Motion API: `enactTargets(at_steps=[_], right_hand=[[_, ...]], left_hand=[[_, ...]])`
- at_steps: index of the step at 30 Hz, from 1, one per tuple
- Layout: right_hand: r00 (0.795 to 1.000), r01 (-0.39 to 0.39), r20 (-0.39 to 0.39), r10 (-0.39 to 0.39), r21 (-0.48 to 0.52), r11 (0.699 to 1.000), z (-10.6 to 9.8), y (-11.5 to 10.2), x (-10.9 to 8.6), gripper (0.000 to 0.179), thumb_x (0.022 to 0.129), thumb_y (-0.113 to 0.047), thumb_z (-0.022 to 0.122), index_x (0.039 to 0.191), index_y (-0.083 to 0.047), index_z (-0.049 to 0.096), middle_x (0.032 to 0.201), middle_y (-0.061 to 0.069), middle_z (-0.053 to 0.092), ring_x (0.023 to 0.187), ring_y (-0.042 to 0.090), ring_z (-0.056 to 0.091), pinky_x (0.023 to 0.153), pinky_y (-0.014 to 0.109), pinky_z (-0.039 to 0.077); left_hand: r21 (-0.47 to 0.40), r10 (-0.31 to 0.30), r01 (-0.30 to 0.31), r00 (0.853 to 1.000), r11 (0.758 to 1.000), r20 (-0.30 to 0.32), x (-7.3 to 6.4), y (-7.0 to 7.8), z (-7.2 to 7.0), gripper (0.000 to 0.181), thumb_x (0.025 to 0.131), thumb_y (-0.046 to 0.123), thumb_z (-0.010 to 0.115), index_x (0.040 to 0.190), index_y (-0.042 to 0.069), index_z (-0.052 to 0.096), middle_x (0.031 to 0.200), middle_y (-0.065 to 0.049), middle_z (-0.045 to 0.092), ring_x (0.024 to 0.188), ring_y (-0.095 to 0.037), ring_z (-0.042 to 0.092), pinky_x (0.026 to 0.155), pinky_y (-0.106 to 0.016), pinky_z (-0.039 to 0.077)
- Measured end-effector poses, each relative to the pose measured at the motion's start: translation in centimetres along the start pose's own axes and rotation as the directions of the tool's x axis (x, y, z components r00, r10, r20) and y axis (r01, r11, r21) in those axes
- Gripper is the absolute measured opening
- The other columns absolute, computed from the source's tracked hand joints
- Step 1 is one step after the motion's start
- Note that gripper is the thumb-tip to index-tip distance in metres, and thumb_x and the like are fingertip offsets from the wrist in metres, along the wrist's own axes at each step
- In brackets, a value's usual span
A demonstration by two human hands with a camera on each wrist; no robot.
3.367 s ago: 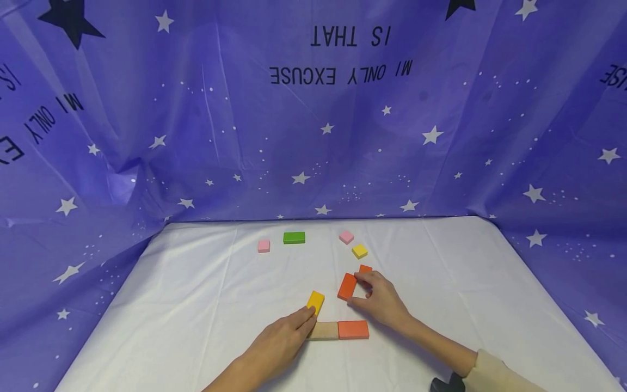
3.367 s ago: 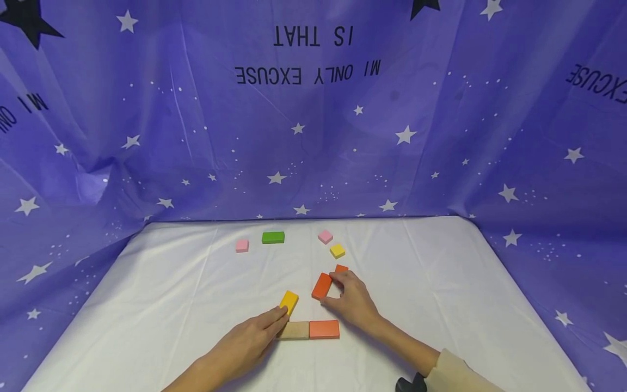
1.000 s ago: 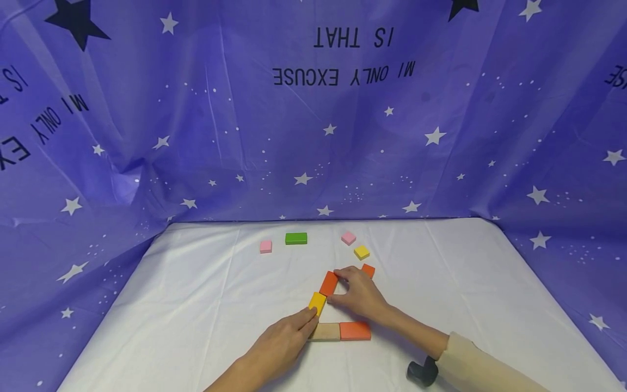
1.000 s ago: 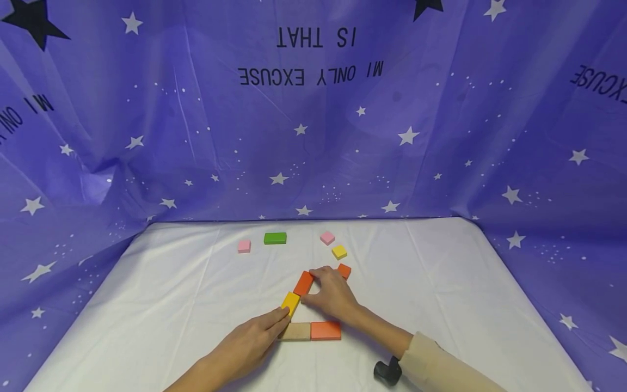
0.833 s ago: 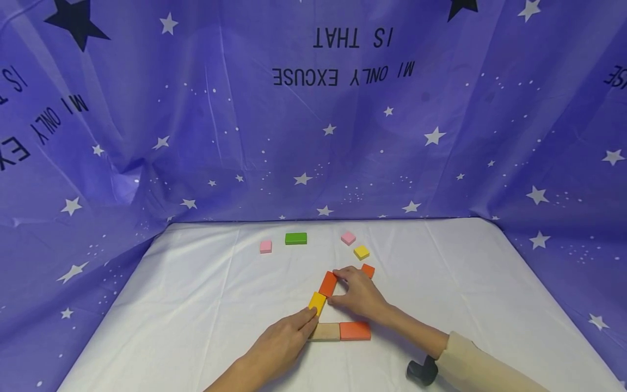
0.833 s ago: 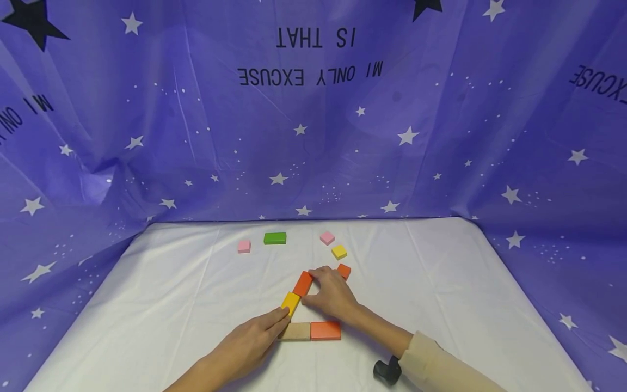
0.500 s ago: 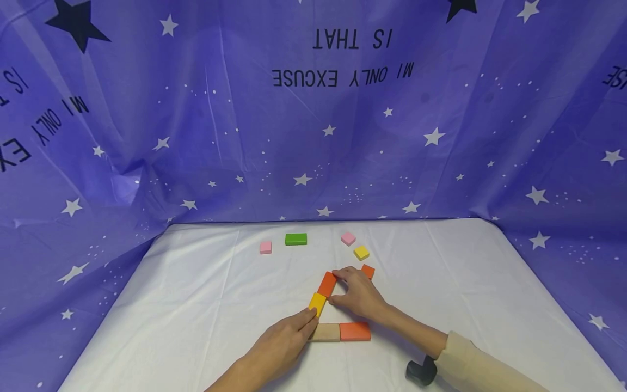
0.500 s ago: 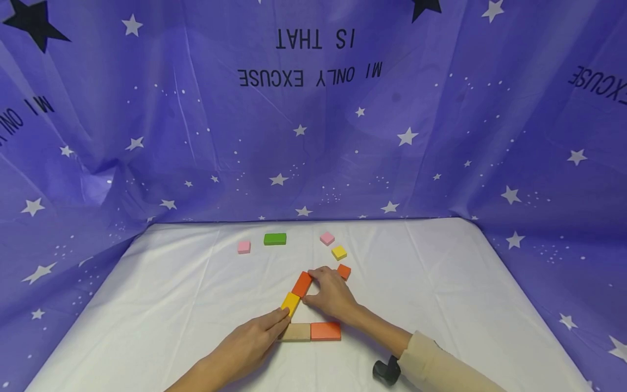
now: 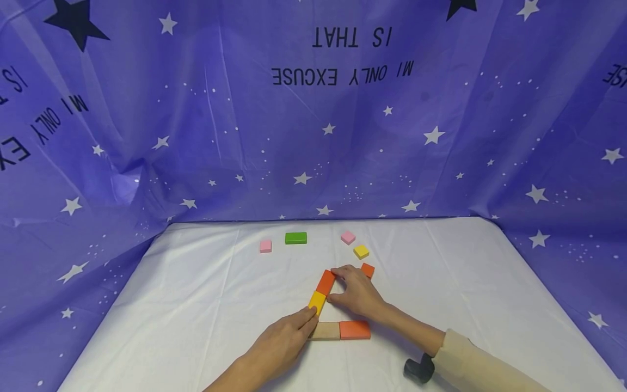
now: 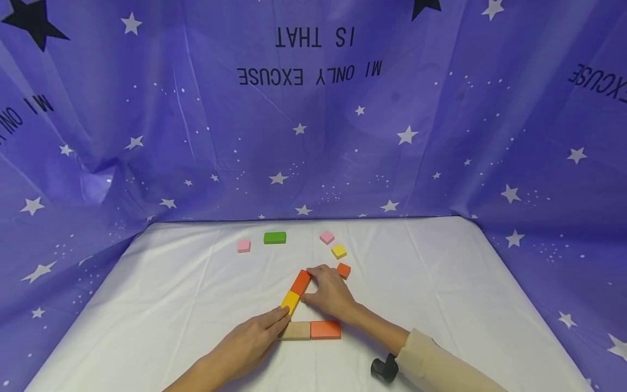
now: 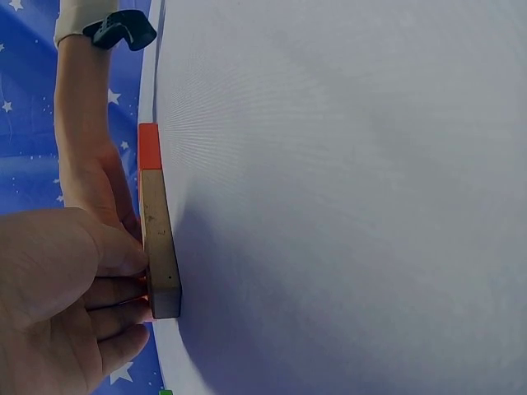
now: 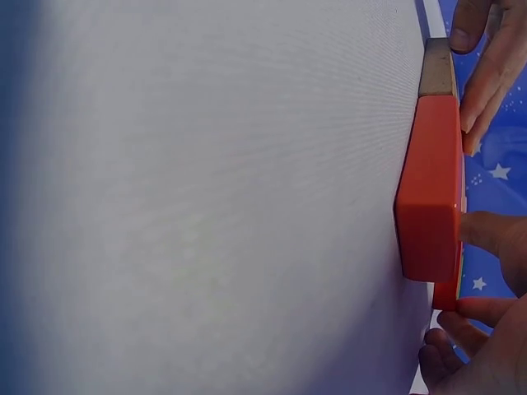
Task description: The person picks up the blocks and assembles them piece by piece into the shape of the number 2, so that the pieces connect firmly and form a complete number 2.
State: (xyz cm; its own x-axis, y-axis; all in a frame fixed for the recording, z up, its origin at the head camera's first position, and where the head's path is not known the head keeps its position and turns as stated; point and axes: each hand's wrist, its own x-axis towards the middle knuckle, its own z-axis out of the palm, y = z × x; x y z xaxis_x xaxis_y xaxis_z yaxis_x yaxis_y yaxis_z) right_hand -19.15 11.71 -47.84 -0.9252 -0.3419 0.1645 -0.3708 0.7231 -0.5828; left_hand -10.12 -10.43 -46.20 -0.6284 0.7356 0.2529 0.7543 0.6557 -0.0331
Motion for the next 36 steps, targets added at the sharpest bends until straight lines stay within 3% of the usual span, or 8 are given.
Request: enactTargets(at_steps=[11, 16, 22, 29, 36], right_hand=[[1.0, 0.001, -0.008, -0.001, 0.002, 1.0, 0.0, -0.1, 0.1, 0.061, 0.075, -0.021, 0.088, 0.128, 0.0, 0.065, 0.122, 0.012, 0.064, 0.116, 0.031, 0.058, 0.102, 0.048, 0.047], [1.0, -0.007, -0.012, 0.007, 0.015, 1.0, -0.2, 0.1, 0.1, 0.062, 0.075, -0.023, 0.088, 0.129, -0.001, 0.065, 0.123, 0.011, 0.064, 0.117, 0.029, 0.059, 0.102, 0.047, 0.047], [0.997, -0.062, -0.048, 0.065, 0.05, 0.997, -1.1, 0.5, -0.1, 0.053, 0.075, -0.021, 0.087, 0.123, -0.008, 0.069, 0.123, 0.007, 0.064, 0.107, 0.026, 0.061, 0.094, 0.045, 0.051], [0.989, -0.066, -0.126, 0.073, 0.06, 0.996, -2.6, 2.4, -0.2, 0.04, 0.076, -0.016, 0.087, 0.112, -0.009, 0.072, 0.112, 0.006, 0.066, 0.093, 0.026, 0.058, 0.085, 0.042, 0.05], [0.979, -0.015, -0.199, 0.035, 0.104, 0.994, -3.9, 4.7, -0.5, 0.039, 0.077, -0.012, 0.086, 0.112, -0.003, 0.072, 0.114, 0.009, 0.067, 0.11, 0.033, 0.059, 0.099, 0.05, 0.045]], left_hand=[[0.001, -0.01, 0.01, 1.0, 1.0, 0.021, 0.0, -0.1, 0.1, 0.037, 0.093, 0.008, 0.069, 0.128, -0.002, 0.065, 0.135, -0.014, 0.058, 0.123, -0.026, 0.058, 0.098, -0.032, 0.051], [0.0, 0.002, -0.002, 1.0, 1.0, -0.001, 0.0, -0.1, 0.1, 0.037, 0.091, 0.007, 0.071, 0.127, -0.002, 0.066, 0.133, -0.014, 0.059, 0.121, -0.026, 0.06, 0.096, -0.032, 0.052], [-0.004, -0.001, 0.001, 1.0, 1.0, 0.01, 0.0, -0.2, 0.2, 0.038, 0.092, 0.008, 0.07, 0.128, -0.002, 0.065, 0.134, -0.014, 0.059, 0.122, -0.025, 0.059, 0.097, -0.031, 0.051], [-0.013, -0.008, 0.008, 1.0, 1.0, 0.019, 0.0, -0.1, 0.2, 0.038, 0.092, 0.007, 0.07, 0.129, -0.002, 0.065, 0.135, -0.014, 0.058, 0.123, -0.025, 0.059, 0.098, -0.032, 0.051], [-0.018, -0.018, 0.018, 1.0, 1.0, 0.021, 0.0, -0.1, 0.1, 0.038, 0.092, 0.006, 0.07, 0.129, -0.002, 0.065, 0.136, -0.014, 0.058, 0.123, -0.025, 0.059, 0.098, -0.032, 0.051]])
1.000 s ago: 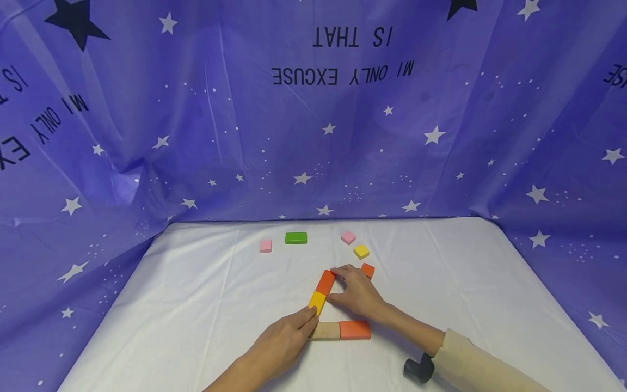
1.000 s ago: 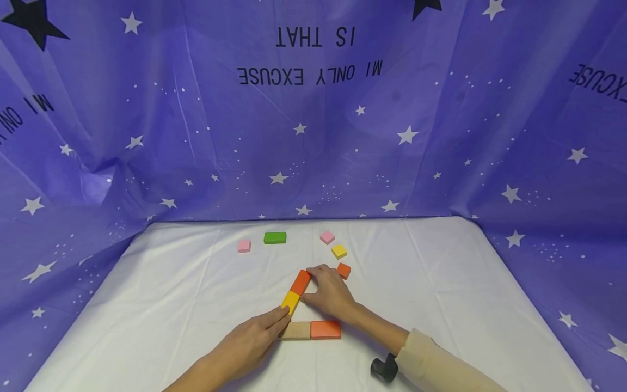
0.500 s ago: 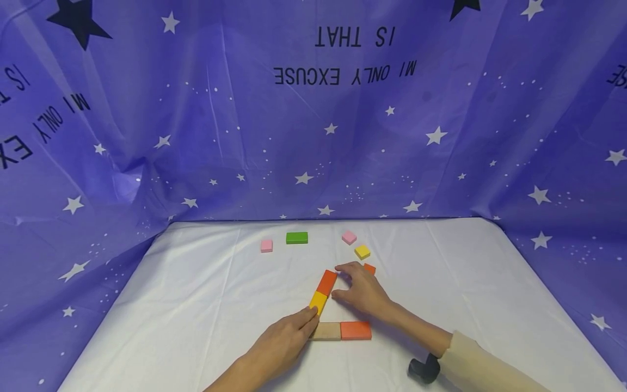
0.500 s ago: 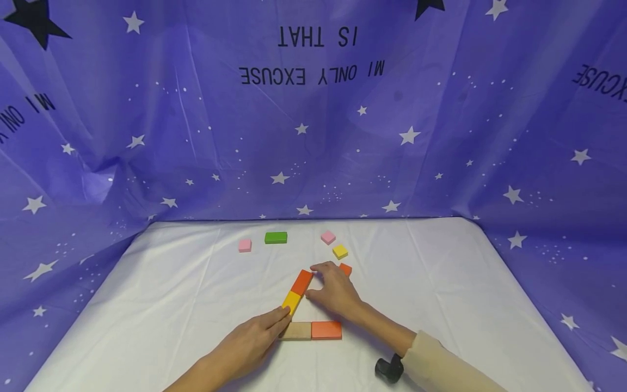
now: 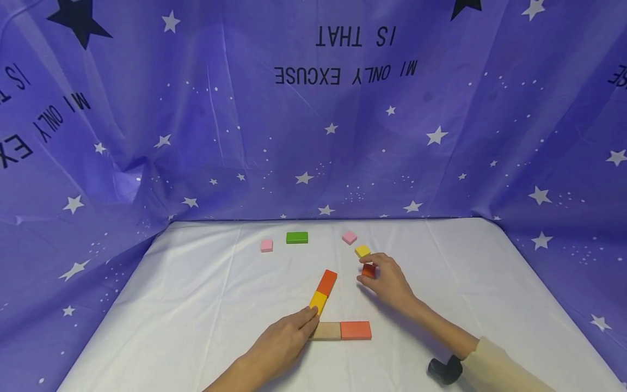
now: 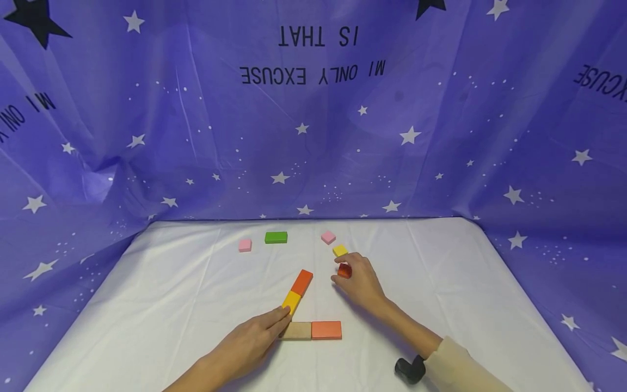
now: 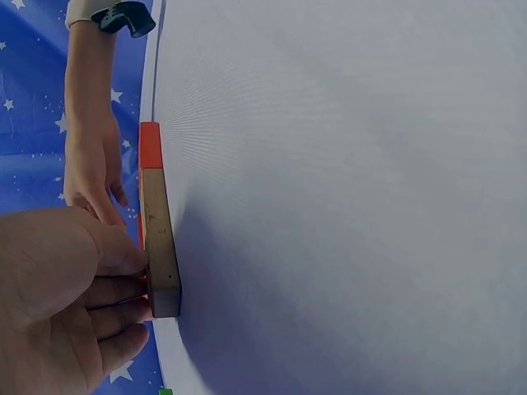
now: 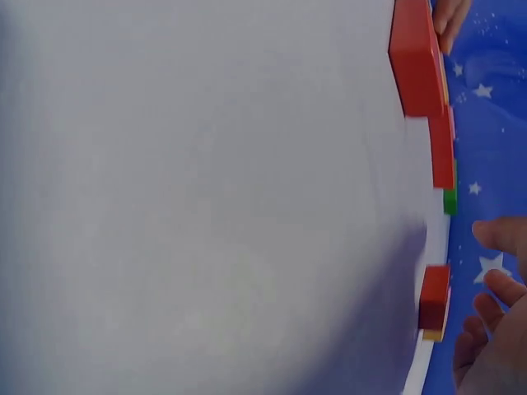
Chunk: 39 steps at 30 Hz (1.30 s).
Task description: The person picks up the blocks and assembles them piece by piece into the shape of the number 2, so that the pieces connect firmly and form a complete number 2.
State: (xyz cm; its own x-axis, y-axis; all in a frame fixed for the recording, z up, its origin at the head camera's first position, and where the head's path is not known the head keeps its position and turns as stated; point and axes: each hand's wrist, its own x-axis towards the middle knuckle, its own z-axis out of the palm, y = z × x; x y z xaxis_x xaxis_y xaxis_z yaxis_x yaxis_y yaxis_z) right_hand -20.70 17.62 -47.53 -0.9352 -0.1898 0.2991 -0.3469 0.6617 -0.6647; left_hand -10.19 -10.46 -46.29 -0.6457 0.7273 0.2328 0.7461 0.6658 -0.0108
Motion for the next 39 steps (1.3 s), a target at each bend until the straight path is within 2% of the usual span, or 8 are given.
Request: enactTargets(at_steps=[4, 8, 14, 20, 31, 39], right_hand=[[1.0, -0.001, 0.003, 0.001, 0.005, 1.0, -0.5, 1.0, 0.0, 0.041, 0.077, -0.012, 0.086, 0.114, -0.002, 0.071, 0.117, 0.01, 0.067, 0.116, 0.034, 0.058, 0.102, 0.051, 0.044], [0.999, -0.046, 0.026, 0.046, -0.008, 0.999, -0.7, 1.8, -0.1, 0.043, 0.077, -0.012, 0.086, 0.116, -0.002, 0.071, 0.119, 0.012, 0.066, 0.119, 0.034, 0.057, 0.103, 0.052, 0.044], [0.993, -0.1, 0.059, 0.1, 0.005, 0.995, -0.8, 2.7, -0.4, 0.043, 0.078, -0.011, 0.084, 0.118, -0.003, 0.07, 0.116, 0.012, 0.066, 0.11, 0.031, 0.061, 0.098, 0.049, 0.049], [0.994, -0.091, 0.065, 0.09, 0.01, 0.996, -0.9, 3.1, -0.4, 0.043, 0.079, -0.009, 0.083, 0.119, -0.002, 0.069, 0.115, 0.012, 0.065, 0.097, 0.025, 0.06, 0.088, 0.044, 0.053], [0.994, -0.091, 0.066, 0.091, -0.001, 0.996, -0.9, 3.5, -0.3, 0.034, 0.082, -0.006, 0.078, 0.116, -0.002, 0.071, 0.109, 0.01, 0.067, 0.096, 0.025, 0.064, 0.084, 0.04, 0.054], [0.992, -0.101, 0.076, 0.1, 0.015, 0.995, -0.8, 3.1, 0.0, 0.032, 0.084, -0.008, 0.078, 0.115, -0.002, 0.072, 0.108, 0.01, 0.068, 0.097, 0.026, 0.065, 0.085, 0.043, 0.054]], left_hand=[[-0.007, -0.001, 0.001, 1.0, 1.0, -0.004, -0.1, 0.0, 0.0, 0.038, 0.092, 0.006, 0.07, 0.128, -0.002, 0.065, 0.135, -0.014, 0.058, 0.123, -0.025, 0.059, 0.097, -0.032, 0.051], [-0.017, 0.0, 0.0, 1.0, 1.0, -0.006, -0.1, 0.1, 0.0, 0.038, 0.092, 0.005, 0.07, 0.128, -0.002, 0.065, 0.135, -0.014, 0.058, 0.123, -0.026, 0.059, 0.097, -0.032, 0.051], [-0.025, -0.002, 0.002, 1.0, 1.0, -0.001, -0.1, 0.0, 0.1, 0.038, 0.092, 0.005, 0.069, 0.129, -0.002, 0.064, 0.136, -0.014, 0.058, 0.123, -0.026, 0.058, 0.098, -0.033, 0.051], [-0.028, -0.014, 0.015, 1.0, 0.999, 0.022, 0.0, 0.0, 0.0, 0.04, 0.092, 0.005, 0.068, 0.131, -0.002, 0.063, 0.137, -0.014, 0.057, 0.125, -0.025, 0.057, 0.099, -0.033, 0.051], [-0.024, -0.014, 0.014, 1.0, 1.0, 0.015, 0.0, 0.1, 0.0, 0.038, 0.092, 0.005, 0.069, 0.13, -0.002, 0.064, 0.136, -0.014, 0.058, 0.124, -0.025, 0.058, 0.099, -0.032, 0.051], [-0.019, -0.016, 0.017, 0.999, 1.0, 0.033, 0.0, 0.1, -0.1, 0.039, 0.093, 0.006, 0.068, 0.131, -0.002, 0.063, 0.138, -0.014, 0.057, 0.125, -0.025, 0.057, 0.099, -0.033, 0.05]])
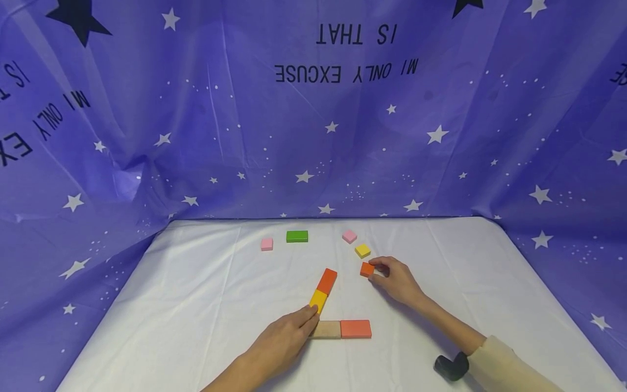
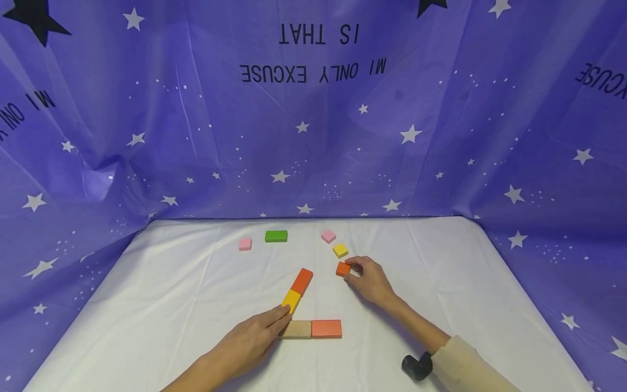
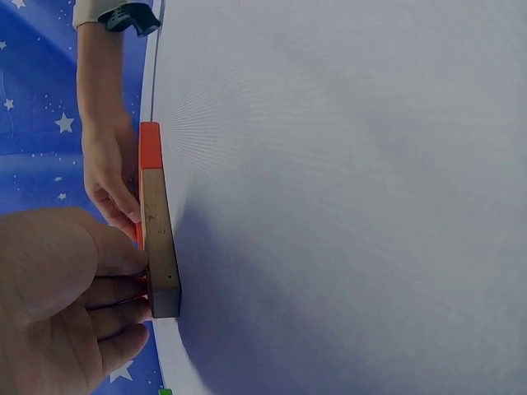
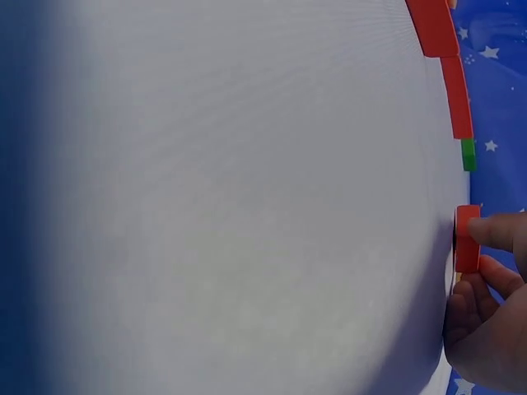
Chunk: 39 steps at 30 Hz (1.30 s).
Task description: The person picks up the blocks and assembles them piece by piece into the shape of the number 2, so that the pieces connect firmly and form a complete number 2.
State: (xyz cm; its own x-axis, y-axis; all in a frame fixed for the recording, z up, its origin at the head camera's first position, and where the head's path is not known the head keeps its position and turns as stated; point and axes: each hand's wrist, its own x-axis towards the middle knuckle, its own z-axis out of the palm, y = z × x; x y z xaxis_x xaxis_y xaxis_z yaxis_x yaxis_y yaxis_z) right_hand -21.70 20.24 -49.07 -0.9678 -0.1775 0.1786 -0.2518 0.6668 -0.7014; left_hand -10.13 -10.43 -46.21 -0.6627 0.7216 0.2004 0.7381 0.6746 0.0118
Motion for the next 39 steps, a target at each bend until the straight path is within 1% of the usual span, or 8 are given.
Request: enactTargets(at_steps=[3, 8, 11, 15, 21, 29, 33, 39], right_hand=[[1.0, 0.002, 0.007, -0.002, 0.021, 1.0, 0.2, -0.4, 0.2, 0.033, 0.083, -0.007, 0.077, 0.115, -0.003, 0.071, 0.109, 0.01, 0.068, 0.096, 0.025, 0.064, 0.085, 0.042, 0.054], [1.0, 0.004, 0.006, -0.004, 0.042, 0.999, 0.8, -1.2, 0.9, 0.033, 0.084, -0.006, 0.076, 0.116, -0.001, 0.071, 0.114, 0.014, 0.067, 0.101, 0.028, 0.066, 0.089, 0.044, 0.055], [1.0, 0.021, 0.003, -0.021, 0.042, 0.999, 1.1, -1.8, 1.4, 0.032, 0.085, -0.005, 0.074, 0.116, 0.0, 0.07, 0.113, 0.014, 0.067, 0.1, 0.029, 0.066, 0.088, 0.046, 0.055], [0.999, 0.04, 0.003, -0.04, 0.048, 0.998, 1.5, -2.6, 2.1, 0.031, 0.086, -0.006, 0.073, 0.117, -0.003, 0.071, 0.113, 0.011, 0.068, 0.097, 0.027, 0.065, 0.086, 0.044, 0.055], [0.998, 0.064, 0.0, -0.065, 0.069, 0.996, 2.4, -3.7, 3.1, 0.031, 0.085, -0.004, 0.073, 0.116, -0.003, 0.072, 0.114, 0.01, 0.068, 0.099, 0.025, 0.065, 0.087, 0.042, 0.055], [0.996, 0.091, 0.006, -0.092, 0.068, 0.994, 3.7, -4.3, 4.0, 0.029, 0.084, -0.003, 0.075, 0.113, -0.004, 0.073, 0.11, 0.01, 0.069, 0.093, 0.022, 0.067, 0.084, 0.039, 0.057], [0.997, 0.073, 0.016, -0.074, 0.073, 0.995, 4.2, -4.4, 4.3, 0.03, 0.083, -0.002, 0.075, 0.113, -0.003, 0.074, 0.108, 0.009, 0.07, 0.093, 0.02, 0.067, 0.084, 0.037, 0.057], [0.999, 0.032, 0.038, -0.035, 0.078, 0.996, 4.6, -4.7, 4.4, 0.031, 0.082, -0.001, 0.075, 0.113, -0.003, 0.074, 0.106, 0.008, 0.07, 0.09, 0.019, 0.067, 0.083, 0.036, 0.057]], left_hand=[[0.003, 0.003, -0.003, 1.0, 1.0, -0.005, 0.0, 0.0, 0.0, 0.039, 0.092, 0.006, 0.069, 0.131, -0.001, 0.063, 0.138, -0.014, 0.057, 0.125, -0.025, 0.057, 0.099, -0.032, 0.05], [0.016, 0.007, -0.007, 1.0, 1.0, -0.01, -0.1, -0.1, 0.1, 0.04, 0.092, 0.006, 0.07, 0.131, -0.001, 0.063, 0.138, -0.013, 0.057, 0.125, -0.024, 0.057, 0.099, -0.032, 0.05], [0.022, 0.007, -0.007, 1.0, 1.0, -0.008, -0.1, -0.1, 0.1, 0.041, 0.091, 0.006, 0.07, 0.131, -0.001, 0.063, 0.138, -0.013, 0.056, 0.125, -0.024, 0.057, 0.099, -0.032, 0.05], [0.022, 0.006, -0.006, 1.0, 1.0, -0.009, -0.1, 0.0, 0.1, 0.041, 0.091, 0.006, 0.07, 0.131, -0.002, 0.063, 0.138, -0.013, 0.056, 0.125, -0.024, 0.057, 0.099, -0.032, 0.05], [0.037, 0.009, -0.009, 1.0, 0.999, -0.015, 0.0, 0.0, 0.1, 0.04, 0.092, 0.006, 0.07, 0.131, -0.001, 0.064, 0.137, -0.013, 0.057, 0.125, -0.024, 0.057, 0.099, -0.031, 0.05], [0.043, 0.024, -0.022, 0.999, 0.999, -0.039, -0.1, -0.1, 0.2, 0.039, 0.091, 0.007, 0.07, 0.129, -0.001, 0.065, 0.136, -0.012, 0.058, 0.123, -0.024, 0.058, 0.098, -0.03, 0.05], [0.051, 0.03, -0.028, 0.998, 0.998, -0.049, -0.1, -0.1, 0.3, 0.039, 0.09, 0.007, 0.071, 0.129, -0.001, 0.065, 0.135, -0.012, 0.058, 0.123, -0.024, 0.059, 0.098, -0.03, 0.051], [0.036, 0.017, -0.016, 0.999, 0.999, -0.033, -0.1, -0.1, 0.2, 0.039, 0.092, 0.007, 0.07, 0.13, -0.001, 0.064, 0.136, -0.012, 0.058, 0.124, -0.024, 0.058, 0.098, -0.031, 0.05]])
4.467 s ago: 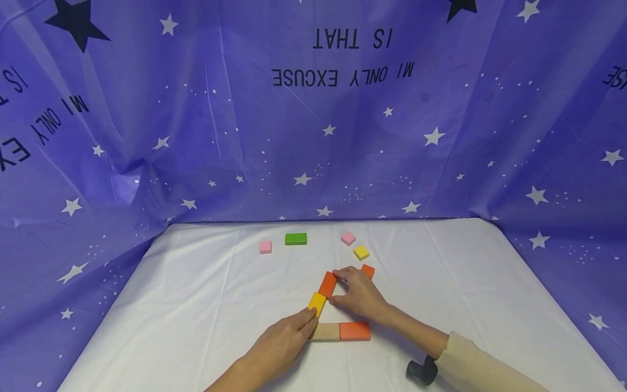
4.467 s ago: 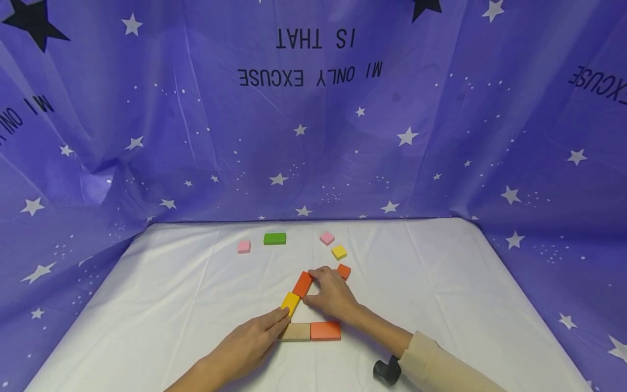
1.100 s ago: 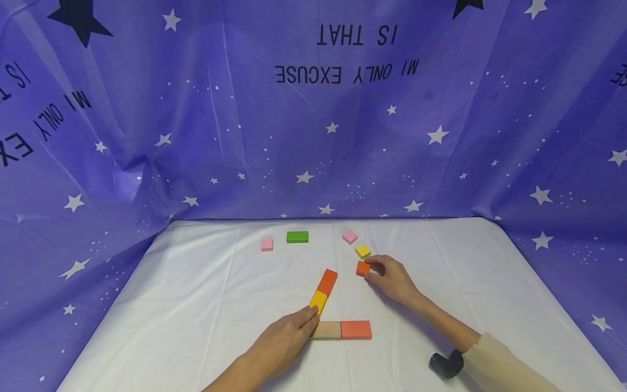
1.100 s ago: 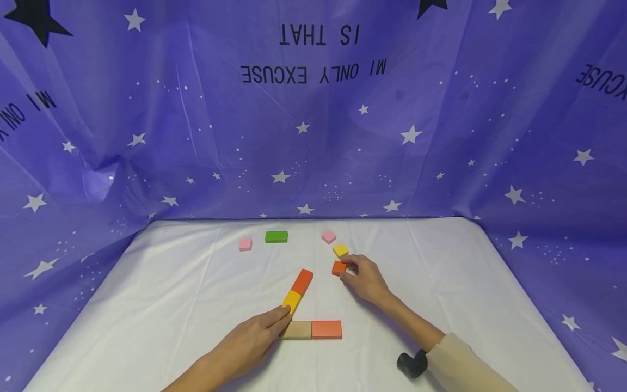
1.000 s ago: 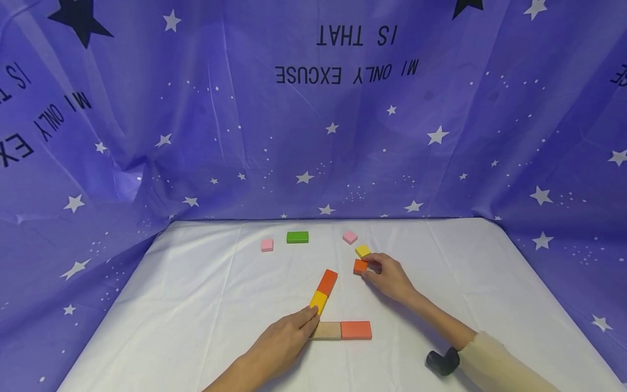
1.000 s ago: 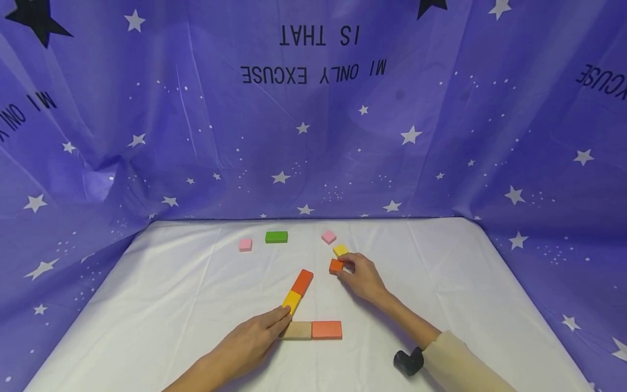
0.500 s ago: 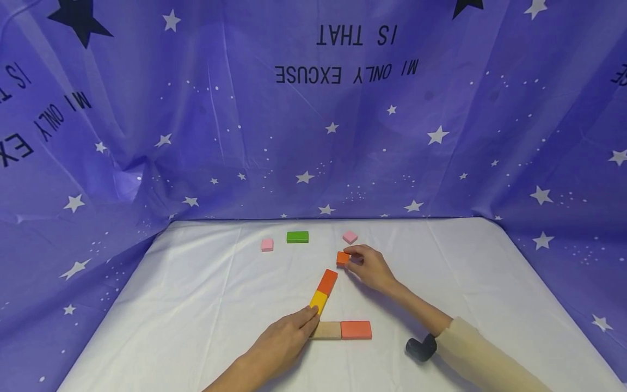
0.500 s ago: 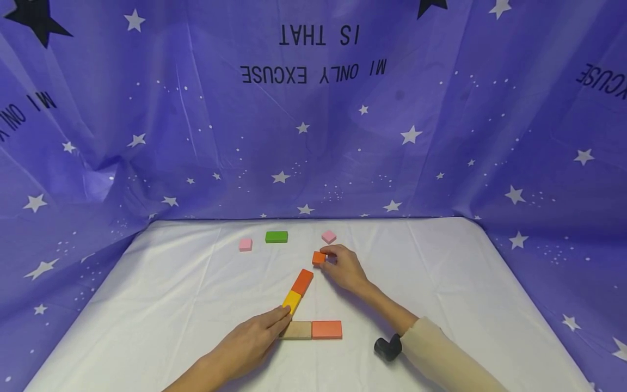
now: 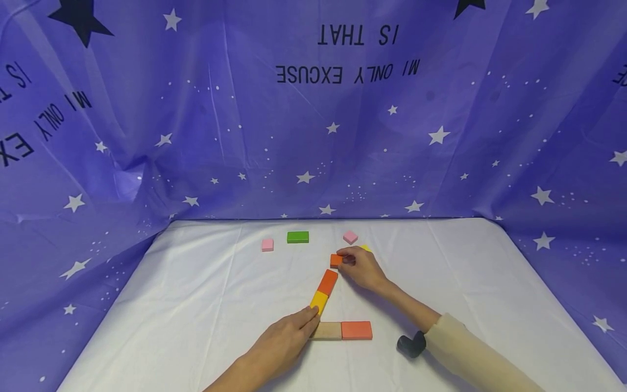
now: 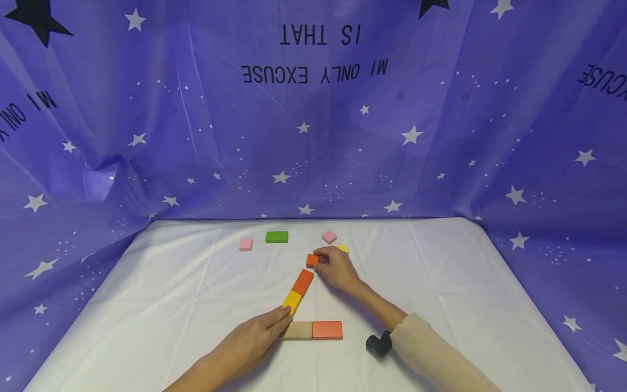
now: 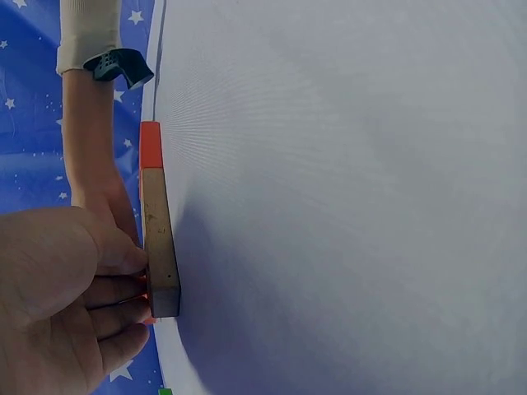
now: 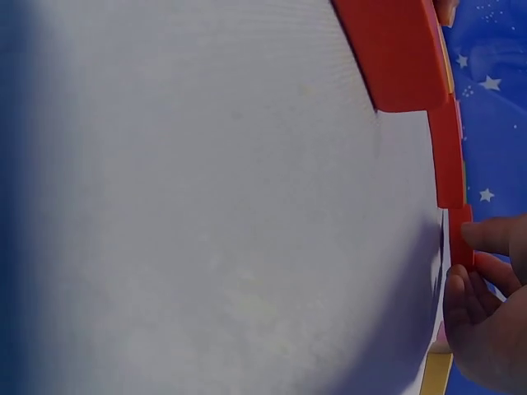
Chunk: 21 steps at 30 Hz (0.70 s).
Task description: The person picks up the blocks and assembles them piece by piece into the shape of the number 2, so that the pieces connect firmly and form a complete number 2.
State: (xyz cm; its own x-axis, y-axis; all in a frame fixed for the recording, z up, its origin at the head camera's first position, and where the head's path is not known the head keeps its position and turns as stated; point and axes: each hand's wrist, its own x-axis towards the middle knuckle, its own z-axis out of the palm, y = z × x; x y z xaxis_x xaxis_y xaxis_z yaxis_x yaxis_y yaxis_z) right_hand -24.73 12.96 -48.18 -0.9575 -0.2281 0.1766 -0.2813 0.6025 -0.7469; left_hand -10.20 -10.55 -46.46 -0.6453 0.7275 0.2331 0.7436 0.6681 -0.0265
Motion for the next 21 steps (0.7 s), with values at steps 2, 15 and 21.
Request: enactTargets(at_steps=[2, 15, 21], right_hand=[[1.0, -0.006, 0.005, 0.006, 0.004, 1.0, 0.11, -0.05, -0.04, 0.031, 0.082, 0.0, 0.075, 0.113, -0.002, 0.073, 0.104, 0.008, 0.07, 0.089, 0.018, 0.066, 0.082, 0.035, 0.057], [0.999, 0.026, 0.043, -0.026, 0.0, 1.0, 0.31, -0.02, -0.08, 0.033, 0.082, 0.0, 0.075, 0.115, -0.002, 0.073, 0.106, 0.009, 0.069, 0.092, 0.019, 0.065, 0.084, 0.037, 0.056], [0.998, 0.039, 0.057, -0.039, 0.016, 0.999, 0.34, 0.09, -0.11, 0.033, 0.083, 0.0, 0.074, 0.116, -0.001, 0.073, 0.112, 0.011, 0.069, 0.096, 0.022, 0.068, 0.086, 0.039, 0.057]], left_hand=[[-0.006, -0.004, 0.004, 1.0, 1.0, 0.007, 0.02, 0.03, -0.03, 0.039, 0.092, 0.007, 0.069, 0.13, -0.001, 0.064, 0.136, -0.013, 0.057, 0.124, -0.024, 0.057, 0.099, -0.031, 0.05], [-0.014, -0.014, 0.014, 1.0, 1.0, 0.016, 0.08, 0.03, 0.04, 0.039, 0.093, 0.007, 0.068, 0.131, -0.001, 0.064, 0.137, -0.013, 0.058, 0.124, -0.024, 0.057, 0.099, -0.032, 0.05], [-0.015, -0.017, 0.017, 1.0, 1.0, 0.018, 0.09, 0.05, 0.01, 0.038, 0.093, 0.007, 0.068, 0.13, -0.001, 0.064, 0.137, -0.012, 0.058, 0.125, -0.024, 0.057, 0.099, -0.032, 0.05]])
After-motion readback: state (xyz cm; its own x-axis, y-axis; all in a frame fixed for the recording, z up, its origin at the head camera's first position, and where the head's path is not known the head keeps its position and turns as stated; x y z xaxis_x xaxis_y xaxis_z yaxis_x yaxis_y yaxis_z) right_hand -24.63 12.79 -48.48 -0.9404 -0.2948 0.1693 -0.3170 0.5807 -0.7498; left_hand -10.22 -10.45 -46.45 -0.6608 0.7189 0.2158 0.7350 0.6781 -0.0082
